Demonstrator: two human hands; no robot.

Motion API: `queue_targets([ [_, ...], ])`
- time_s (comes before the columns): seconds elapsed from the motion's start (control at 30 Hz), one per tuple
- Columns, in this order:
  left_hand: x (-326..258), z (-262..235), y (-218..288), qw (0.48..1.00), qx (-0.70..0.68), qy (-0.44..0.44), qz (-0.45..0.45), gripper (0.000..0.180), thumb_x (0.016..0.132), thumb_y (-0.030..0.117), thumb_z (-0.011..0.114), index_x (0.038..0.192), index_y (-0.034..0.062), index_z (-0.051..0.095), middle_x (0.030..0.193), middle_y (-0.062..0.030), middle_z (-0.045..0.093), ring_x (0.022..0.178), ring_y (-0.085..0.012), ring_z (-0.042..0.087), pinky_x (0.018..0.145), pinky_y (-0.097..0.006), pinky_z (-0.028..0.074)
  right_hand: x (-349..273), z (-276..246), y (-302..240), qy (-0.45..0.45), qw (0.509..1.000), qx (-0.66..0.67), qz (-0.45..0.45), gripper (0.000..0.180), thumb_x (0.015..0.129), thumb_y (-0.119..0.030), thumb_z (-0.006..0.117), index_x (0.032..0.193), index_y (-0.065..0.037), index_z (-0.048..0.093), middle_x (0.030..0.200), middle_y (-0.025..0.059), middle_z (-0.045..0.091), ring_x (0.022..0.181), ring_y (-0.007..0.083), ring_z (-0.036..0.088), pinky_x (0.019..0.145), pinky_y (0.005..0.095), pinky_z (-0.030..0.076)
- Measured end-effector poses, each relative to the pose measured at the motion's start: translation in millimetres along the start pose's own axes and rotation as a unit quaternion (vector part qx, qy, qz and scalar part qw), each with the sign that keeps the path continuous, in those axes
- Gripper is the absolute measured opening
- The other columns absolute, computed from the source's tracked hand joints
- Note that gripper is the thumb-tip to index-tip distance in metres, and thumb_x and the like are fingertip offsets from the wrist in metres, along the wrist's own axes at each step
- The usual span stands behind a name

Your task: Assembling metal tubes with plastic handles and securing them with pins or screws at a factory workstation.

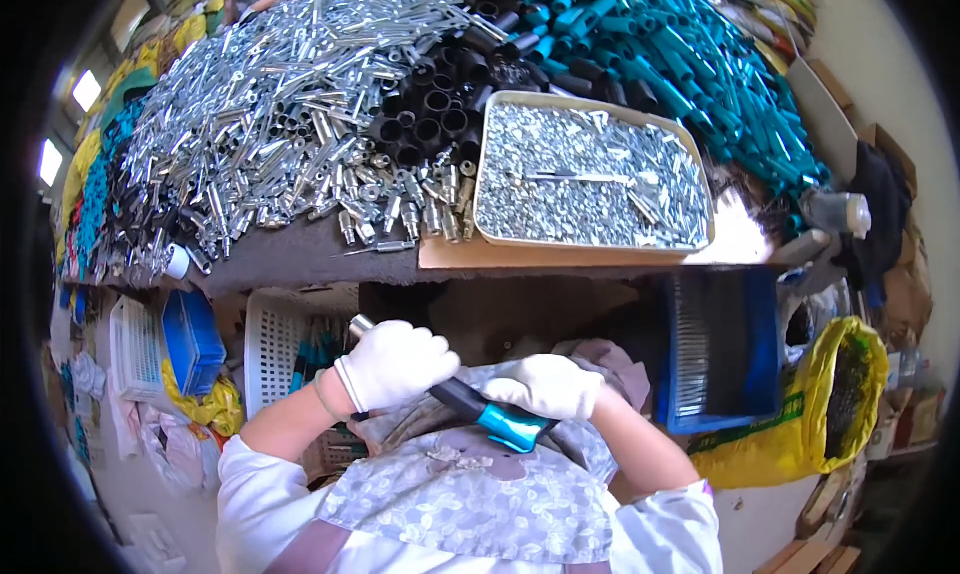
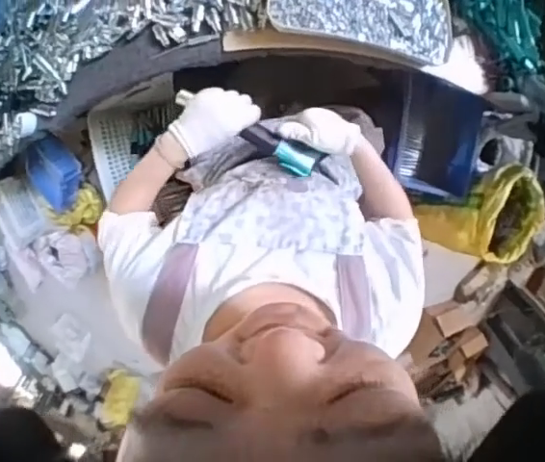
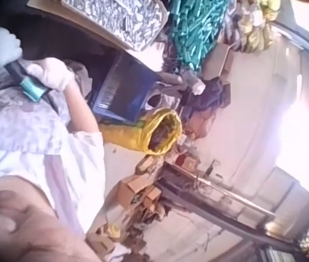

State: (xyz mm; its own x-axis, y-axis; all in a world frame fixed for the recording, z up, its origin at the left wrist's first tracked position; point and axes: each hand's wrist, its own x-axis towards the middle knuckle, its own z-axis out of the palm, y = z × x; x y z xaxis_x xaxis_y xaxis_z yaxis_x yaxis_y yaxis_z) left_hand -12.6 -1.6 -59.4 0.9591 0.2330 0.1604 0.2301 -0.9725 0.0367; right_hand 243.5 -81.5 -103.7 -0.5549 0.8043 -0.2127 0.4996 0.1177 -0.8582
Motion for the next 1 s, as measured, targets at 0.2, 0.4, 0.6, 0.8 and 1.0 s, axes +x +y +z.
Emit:
queue_targets([
  [0.2,59,-29,-25,0.987,0.055,0.151,0.009,0.018,0.079,0.016,0.063,0.096,0.0122,0.064,0.100,-0.0079,0.064,0.094,-0.0274,0.063,0.084,-0.040,0.051,7,14,-8,-0.008,0.813,0.580,0.045,0.052,0.100,-0.048,0.063,0.117,0.001,0.065,0.093,0.0128,0.072,0.079,0.0188,0.070,0.073,0.0336,0.058],
  [0.4,104,-52,-61,0.967,-0.022,0.238,-0.091,0.038,0.075,0.008,0.078,0.112,0.0088,0.067,0.110,-0.0113,0.067,0.104,-0.0338,0.062,0.090,-0.043,0.052,0,16,-19,0.157,0.798,0.582,0.009,0.049,0.091,-0.034,0.075,0.122,-0.001,0.057,0.101,0.0128,0.067,0.079,0.0196,0.066,0.074,0.0335,0.055],
  [0.6,172,-37,-89,0.964,-0.056,0.257,-0.040,0.023,0.081,0.015,0.077,0.102,0.0102,0.070,0.103,-0.0087,0.069,0.100,-0.0303,0.065,0.087,-0.040,0.054,-4,30,-14,0.252,0.778,0.572,-0.058,0.072,0.100,-0.055,0.058,0.147,-0.004,0.040,0.102,0.0094,0.065,0.077,0.0163,0.062,0.073,0.0318,0.051],
  [0.8,229,-24,-89,0.989,0.008,0.100,-0.113,0.028,0.089,0.038,0.071,0.102,0.0132,0.073,0.099,-0.0108,0.067,0.101,-0.0302,0.065,0.090,-0.045,0.053,-18,40,-11,0.154,0.666,0.727,-0.065,0.074,0.099,-0.055,0.058,0.150,-0.004,0.040,0.111,0.0088,0.063,0.096,0.0189,0.062,0.088,0.0360,0.050],
  [1.0,249,-22,-85,0.988,0.019,0.054,-0.142,0.026,0.086,0.036,0.073,0.090,0.0106,0.074,0.097,-0.0132,0.066,0.101,-0.0323,0.065,0.091,-0.045,0.052,-20,45,2,0.122,0.680,0.718,-0.086,0.075,0.094,-0.048,0.069,0.146,0.001,0.045,0.114,0.0096,0.063,0.100,0.0219,0.062,0.091,0.0390,0.050],
])
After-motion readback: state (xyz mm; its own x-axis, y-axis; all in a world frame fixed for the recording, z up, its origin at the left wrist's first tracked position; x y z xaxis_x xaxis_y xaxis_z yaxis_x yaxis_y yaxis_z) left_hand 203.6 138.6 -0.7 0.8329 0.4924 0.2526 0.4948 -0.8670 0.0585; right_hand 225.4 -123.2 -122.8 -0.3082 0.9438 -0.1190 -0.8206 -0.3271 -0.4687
